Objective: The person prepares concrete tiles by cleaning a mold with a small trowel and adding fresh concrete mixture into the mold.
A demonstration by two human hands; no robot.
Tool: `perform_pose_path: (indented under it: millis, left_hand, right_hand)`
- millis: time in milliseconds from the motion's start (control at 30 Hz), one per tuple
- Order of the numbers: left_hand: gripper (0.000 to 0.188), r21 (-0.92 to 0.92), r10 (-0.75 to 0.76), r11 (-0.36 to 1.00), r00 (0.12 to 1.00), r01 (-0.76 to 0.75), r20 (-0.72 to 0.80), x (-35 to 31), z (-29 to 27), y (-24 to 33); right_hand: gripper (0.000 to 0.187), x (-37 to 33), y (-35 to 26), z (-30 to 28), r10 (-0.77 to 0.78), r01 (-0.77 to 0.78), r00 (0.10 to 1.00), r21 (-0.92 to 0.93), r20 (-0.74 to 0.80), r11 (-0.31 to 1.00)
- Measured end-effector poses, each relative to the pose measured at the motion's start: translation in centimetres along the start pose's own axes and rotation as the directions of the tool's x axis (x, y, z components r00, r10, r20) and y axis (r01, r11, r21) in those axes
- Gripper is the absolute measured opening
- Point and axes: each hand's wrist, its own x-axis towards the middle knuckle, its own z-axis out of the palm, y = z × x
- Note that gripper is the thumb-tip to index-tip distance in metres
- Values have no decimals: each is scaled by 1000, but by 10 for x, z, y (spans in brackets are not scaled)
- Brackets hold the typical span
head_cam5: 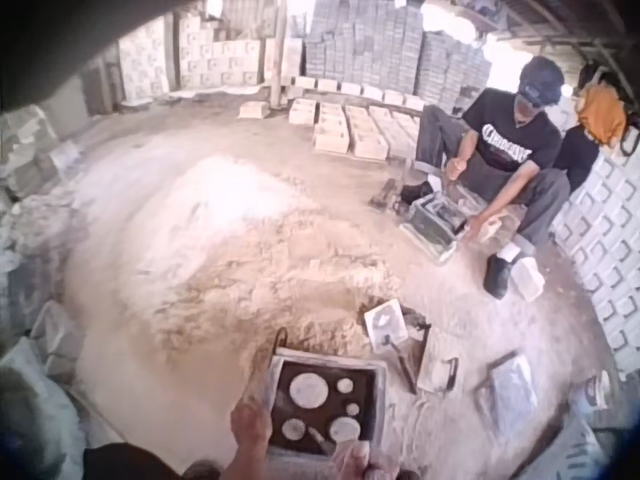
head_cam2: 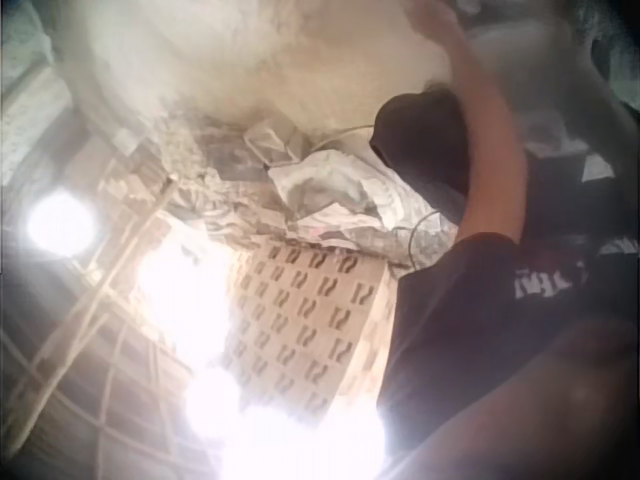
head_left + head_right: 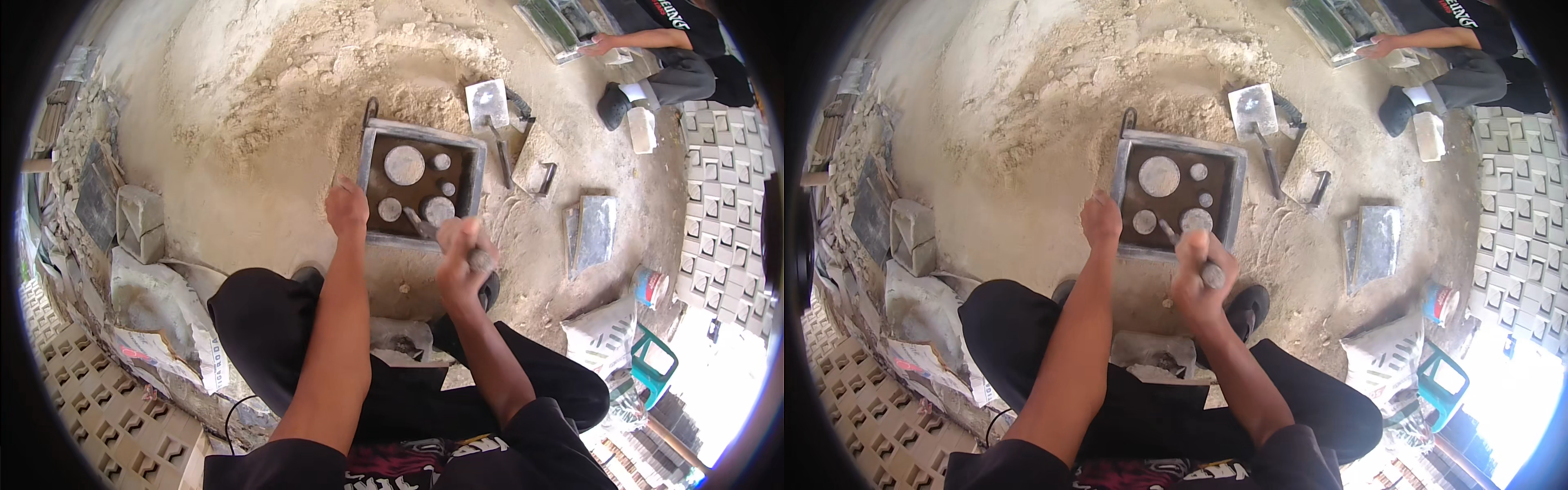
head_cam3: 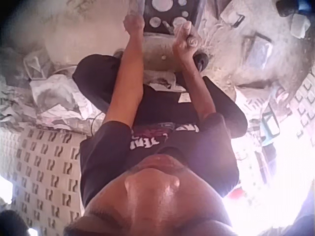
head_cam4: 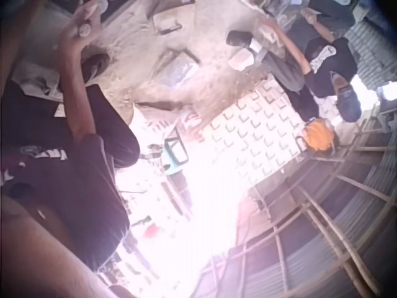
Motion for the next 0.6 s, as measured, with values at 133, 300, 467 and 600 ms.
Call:
perform_pose_path:
  millis: [133,300,467,600]
  left_hand:
    - [59,4,-23,1000,999,23,28,-3,-4,-5]
    - [61,22,41,999,999,-40,-30,-1,1,-7]
    - [60,-7,4,1000,1000,-4,-7,-2,0,-6]
    - [62,-4,-12,1000,999,13,32,-2,-1,-3]
  right_hand:
    - [46,18,1,4,156,-151,978,-48,135,987]
    - [44,19,12,17,-116,148,980,-200,164,969]
    - [39,29,6,14,12,-11,994,-5,110,1000]
    - [43,44,18,12,98,-58,964,-164,248,985]
